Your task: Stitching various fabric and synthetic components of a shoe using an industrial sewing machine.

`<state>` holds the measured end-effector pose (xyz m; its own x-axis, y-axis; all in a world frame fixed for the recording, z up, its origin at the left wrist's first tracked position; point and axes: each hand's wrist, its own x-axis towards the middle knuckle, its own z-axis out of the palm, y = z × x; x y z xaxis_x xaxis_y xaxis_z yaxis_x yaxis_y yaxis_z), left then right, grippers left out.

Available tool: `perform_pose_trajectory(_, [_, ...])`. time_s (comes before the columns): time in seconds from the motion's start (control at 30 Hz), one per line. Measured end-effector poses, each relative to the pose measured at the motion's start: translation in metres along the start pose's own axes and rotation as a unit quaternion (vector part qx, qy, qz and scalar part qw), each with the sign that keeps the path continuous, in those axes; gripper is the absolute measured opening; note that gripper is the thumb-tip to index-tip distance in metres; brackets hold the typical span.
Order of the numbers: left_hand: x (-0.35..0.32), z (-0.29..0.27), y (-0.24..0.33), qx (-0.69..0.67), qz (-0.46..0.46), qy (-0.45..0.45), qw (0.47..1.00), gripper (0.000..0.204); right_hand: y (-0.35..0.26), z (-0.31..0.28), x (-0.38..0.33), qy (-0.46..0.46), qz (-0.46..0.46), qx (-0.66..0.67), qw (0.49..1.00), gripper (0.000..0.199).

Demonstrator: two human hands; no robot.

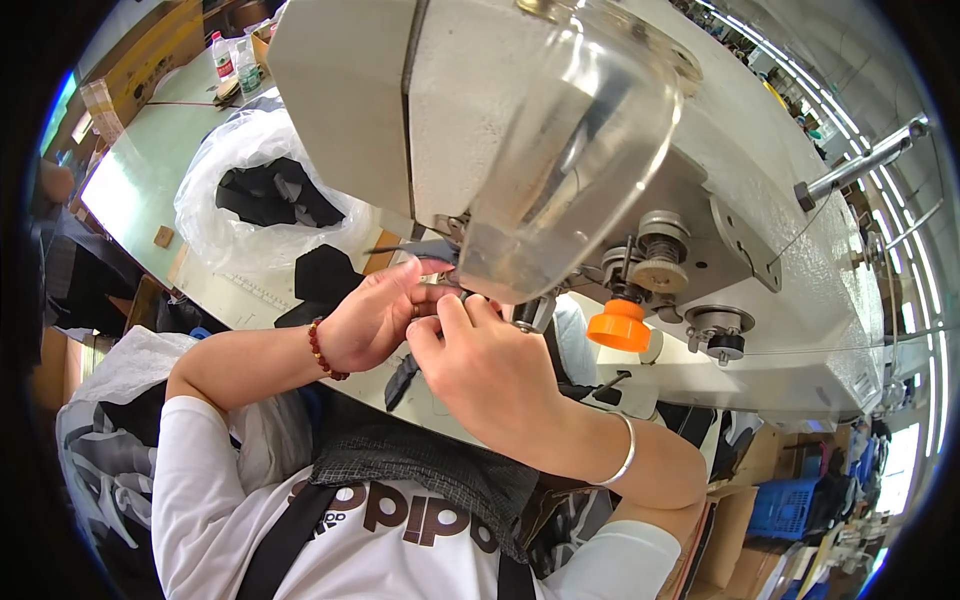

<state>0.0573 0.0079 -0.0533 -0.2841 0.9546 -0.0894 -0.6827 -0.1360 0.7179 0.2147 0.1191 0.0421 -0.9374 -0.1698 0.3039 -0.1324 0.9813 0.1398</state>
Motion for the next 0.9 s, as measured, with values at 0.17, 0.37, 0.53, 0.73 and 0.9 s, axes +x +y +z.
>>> perform_pose_trajectory(0.17, [-0.001, -0.004, 0.016, -0.112, -0.088, 0.032, 0.989, 0.049, -0.007, 0.01, -0.006, 0.063, -0.021, -0.007, 0.998, 0.027])
perform_pose_trajectory(0.37, [0.003, -0.004, 0.01, 0.026, 0.002, 0.076, 0.997, 0.021, -0.02, 0.021, -0.015, 0.054, -0.008, 0.037, 0.998, 0.043])
perform_pose_trajectory(0.53, [0.0, -0.007, 0.008, 0.107, 0.106, 0.059, 0.987, 0.021, -0.019, 0.014, -0.014, 0.021, -0.031, 0.026, 0.999, 0.05])
perform_pose_trajectory(0.73, [0.003, -0.012, 0.012, 0.116, 0.063, 0.056, 0.99, 0.023, 0.0, -0.033, -0.024, -0.024, 0.013, 0.045, 0.999, 0.068])
perform_pose_trajectory(0.9, [0.002, -0.008, 0.011, 0.028, 0.032, 0.043, 0.998, 0.029, 0.039, -0.031, -0.029, -0.091, 0.088, 0.13, 0.983, 0.049])
